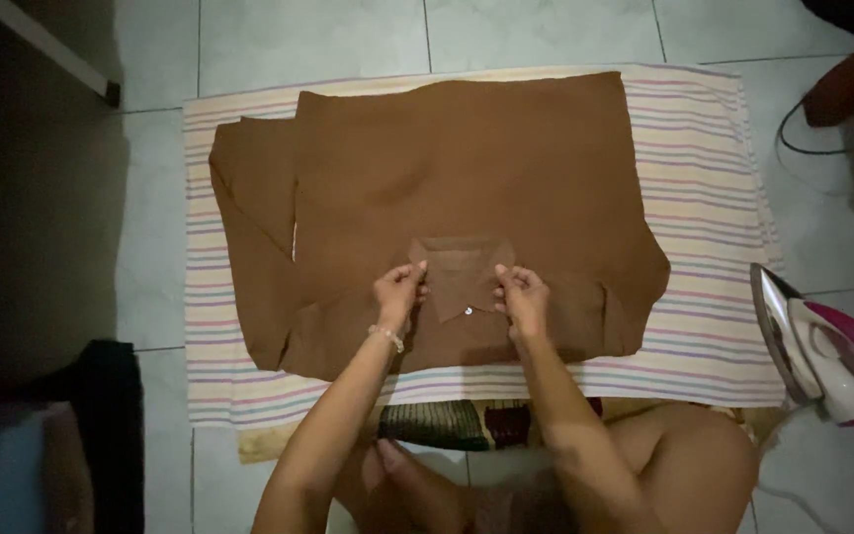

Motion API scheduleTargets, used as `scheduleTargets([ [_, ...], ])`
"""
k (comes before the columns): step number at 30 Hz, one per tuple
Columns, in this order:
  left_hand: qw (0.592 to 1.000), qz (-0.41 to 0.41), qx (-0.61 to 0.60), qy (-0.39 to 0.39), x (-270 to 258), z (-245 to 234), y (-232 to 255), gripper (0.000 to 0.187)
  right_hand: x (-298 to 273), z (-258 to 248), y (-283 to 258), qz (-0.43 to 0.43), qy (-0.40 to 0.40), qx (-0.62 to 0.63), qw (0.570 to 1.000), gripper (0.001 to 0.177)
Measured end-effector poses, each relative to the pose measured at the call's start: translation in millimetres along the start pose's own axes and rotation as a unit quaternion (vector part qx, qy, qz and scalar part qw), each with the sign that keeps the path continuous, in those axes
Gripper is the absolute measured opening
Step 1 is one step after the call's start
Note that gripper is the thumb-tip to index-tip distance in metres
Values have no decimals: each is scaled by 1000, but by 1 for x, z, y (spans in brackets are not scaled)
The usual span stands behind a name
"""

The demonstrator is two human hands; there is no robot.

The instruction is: Buttoning and folding a long-sleeved shirt on a mat on the floor.

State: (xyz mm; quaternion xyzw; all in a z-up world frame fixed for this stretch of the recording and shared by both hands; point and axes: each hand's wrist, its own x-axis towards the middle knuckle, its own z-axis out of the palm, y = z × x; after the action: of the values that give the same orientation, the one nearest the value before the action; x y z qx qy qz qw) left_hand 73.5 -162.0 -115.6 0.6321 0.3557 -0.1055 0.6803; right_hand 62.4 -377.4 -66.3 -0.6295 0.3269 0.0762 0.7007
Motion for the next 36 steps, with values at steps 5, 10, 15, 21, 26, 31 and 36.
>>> scheduleTargets([
  [5, 988, 59, -145, 1, 14, -3, -40, 22, 32, -9, 37, -20, -23, 75, 997, 24],
  [10, 927, -37, -360, -100, 37, -18, -73, 13, 12, -28, 21, 92, -91, 333, 934, 35],
  [15, 869, -83, -461, -161, 55, -34, -101, 13, -2, -39, 9, 106, -144, 410, 894, 40],
  [21, 937, -143, -288, -136, -30, -37, -16, 18, -5, -57, 8, 84, -207, 333, 916, 44],
  [26, 966, -66, -216, -129, -26, -39, -24, 20, 13, -71, 22, 38, -186, 240, 952, 28],
  [31, 975, 10, -196, -103, -21, -37, -30, 16, 24, -79, 24, 4, -181, 225, 957, 23],
  [36, 968, -6, -178, -178, -26, -47, -23, 13, -22, -60, -30, 48, -162, 64, 984, 17],
])
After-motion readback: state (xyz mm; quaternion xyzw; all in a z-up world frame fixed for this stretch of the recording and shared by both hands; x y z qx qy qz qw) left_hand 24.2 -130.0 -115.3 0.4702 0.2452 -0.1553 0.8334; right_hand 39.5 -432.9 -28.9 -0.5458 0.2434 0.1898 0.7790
